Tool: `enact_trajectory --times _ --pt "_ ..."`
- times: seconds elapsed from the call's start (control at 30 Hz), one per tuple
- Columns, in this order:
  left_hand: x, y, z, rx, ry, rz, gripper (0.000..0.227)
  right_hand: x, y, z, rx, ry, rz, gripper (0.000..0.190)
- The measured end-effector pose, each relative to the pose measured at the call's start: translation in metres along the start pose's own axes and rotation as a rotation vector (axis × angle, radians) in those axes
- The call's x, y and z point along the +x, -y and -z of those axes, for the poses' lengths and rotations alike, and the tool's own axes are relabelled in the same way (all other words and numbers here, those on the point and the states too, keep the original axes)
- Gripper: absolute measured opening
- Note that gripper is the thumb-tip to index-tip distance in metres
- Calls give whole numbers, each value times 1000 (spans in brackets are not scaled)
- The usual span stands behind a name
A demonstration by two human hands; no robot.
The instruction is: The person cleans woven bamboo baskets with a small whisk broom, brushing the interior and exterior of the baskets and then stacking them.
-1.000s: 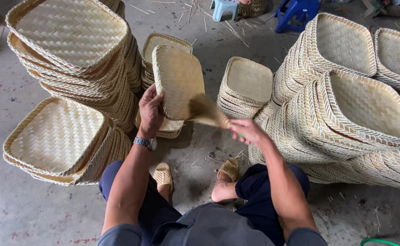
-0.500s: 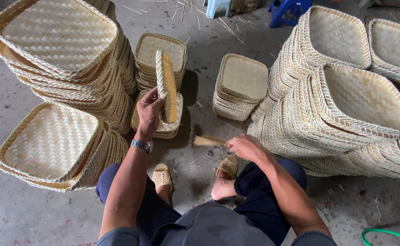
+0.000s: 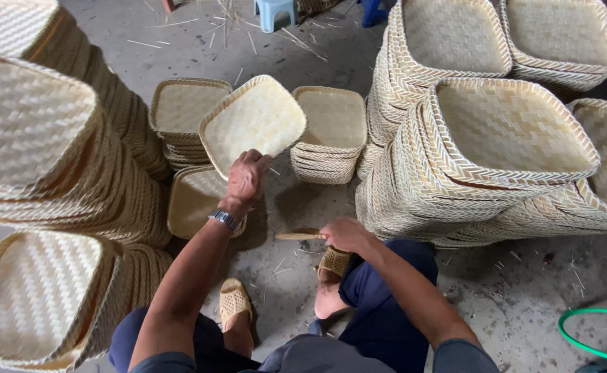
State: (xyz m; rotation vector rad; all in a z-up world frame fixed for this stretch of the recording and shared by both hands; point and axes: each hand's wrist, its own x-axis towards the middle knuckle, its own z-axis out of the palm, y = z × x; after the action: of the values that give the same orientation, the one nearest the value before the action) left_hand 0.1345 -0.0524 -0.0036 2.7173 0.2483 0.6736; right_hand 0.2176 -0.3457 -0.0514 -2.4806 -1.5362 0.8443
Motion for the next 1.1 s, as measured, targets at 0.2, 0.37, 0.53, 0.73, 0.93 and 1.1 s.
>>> enact_trajectory --times 0.2,0.37,0.53,0.73,0.93,1.1 --pt "95 -12 -84 332 198 -348 23 19 31 -7 32 26 96 12" --pt "128 -9 -135 300 256 -484 12 18 31 -11 53 -44 193 12" --pt "140 2 -172 250 275 -497 13 10 27 -18 95 -97 204 13" --pt "142 5 -196 170 282 -474 14 5 26 -17 98 -123 216 13" --pt "139 4 -210 184 349 -477 15 3 26 -21 119 -112 208 13" --pt "135 0 -199 216 411 -414 24 8 24 -29 92 -56 203 12"
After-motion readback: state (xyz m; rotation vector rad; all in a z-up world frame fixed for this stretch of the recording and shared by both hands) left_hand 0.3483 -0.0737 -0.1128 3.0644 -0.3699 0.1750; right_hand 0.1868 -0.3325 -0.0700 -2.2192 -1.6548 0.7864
